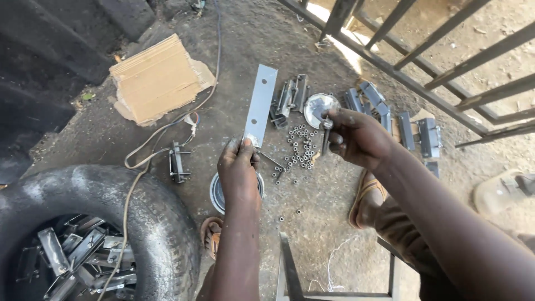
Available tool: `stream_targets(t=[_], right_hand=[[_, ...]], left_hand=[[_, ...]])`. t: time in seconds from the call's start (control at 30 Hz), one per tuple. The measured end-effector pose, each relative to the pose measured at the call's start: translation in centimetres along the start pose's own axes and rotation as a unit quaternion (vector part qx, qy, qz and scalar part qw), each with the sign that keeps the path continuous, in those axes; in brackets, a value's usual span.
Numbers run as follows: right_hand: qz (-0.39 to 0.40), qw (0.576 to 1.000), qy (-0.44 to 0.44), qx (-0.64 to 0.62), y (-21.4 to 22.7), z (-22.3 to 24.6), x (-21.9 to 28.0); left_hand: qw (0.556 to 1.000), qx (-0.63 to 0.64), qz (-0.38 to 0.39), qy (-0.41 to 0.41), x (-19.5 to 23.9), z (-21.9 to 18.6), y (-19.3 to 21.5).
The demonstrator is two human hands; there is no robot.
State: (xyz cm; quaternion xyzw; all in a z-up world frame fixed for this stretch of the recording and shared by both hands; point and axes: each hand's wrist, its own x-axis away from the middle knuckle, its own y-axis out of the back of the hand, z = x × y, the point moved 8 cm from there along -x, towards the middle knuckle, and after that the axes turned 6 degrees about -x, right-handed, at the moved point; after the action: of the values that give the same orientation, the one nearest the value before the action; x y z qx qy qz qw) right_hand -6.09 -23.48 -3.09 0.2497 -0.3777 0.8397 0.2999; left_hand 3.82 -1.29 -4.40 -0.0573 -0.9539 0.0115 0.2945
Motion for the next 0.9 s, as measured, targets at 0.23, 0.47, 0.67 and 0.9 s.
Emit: stream_targets(t=[0.23, 0.47, 0.67, 0.9], right_hand=[[0.041, 0.997, 0.059, 0.014, -3.0, 1.7, -2.9], [0.066, 0.993, 0.081, 0.051, -3.5, 3.9, -6.7], [0.116, 0.988, 0.04, -0.095, -1.4, 3.8, -7.4], [0.128, 0.984, 0.037, -0.116, -1.8, 3.2, -4.3]], left_hand=[[0.977, -0.211, 0.001, 0.019, 0.1, 0.3, -0.4], [0.989, -0.135, -0.062, 0.024, -4.4, -1.0, -1.7], [0.994, -0.091, -0.049, 0.018, -6.1, 2.0, -3.1], [0.992, -0.124, -0.024, -0.006, -6.1, 4.8, -4.1]])
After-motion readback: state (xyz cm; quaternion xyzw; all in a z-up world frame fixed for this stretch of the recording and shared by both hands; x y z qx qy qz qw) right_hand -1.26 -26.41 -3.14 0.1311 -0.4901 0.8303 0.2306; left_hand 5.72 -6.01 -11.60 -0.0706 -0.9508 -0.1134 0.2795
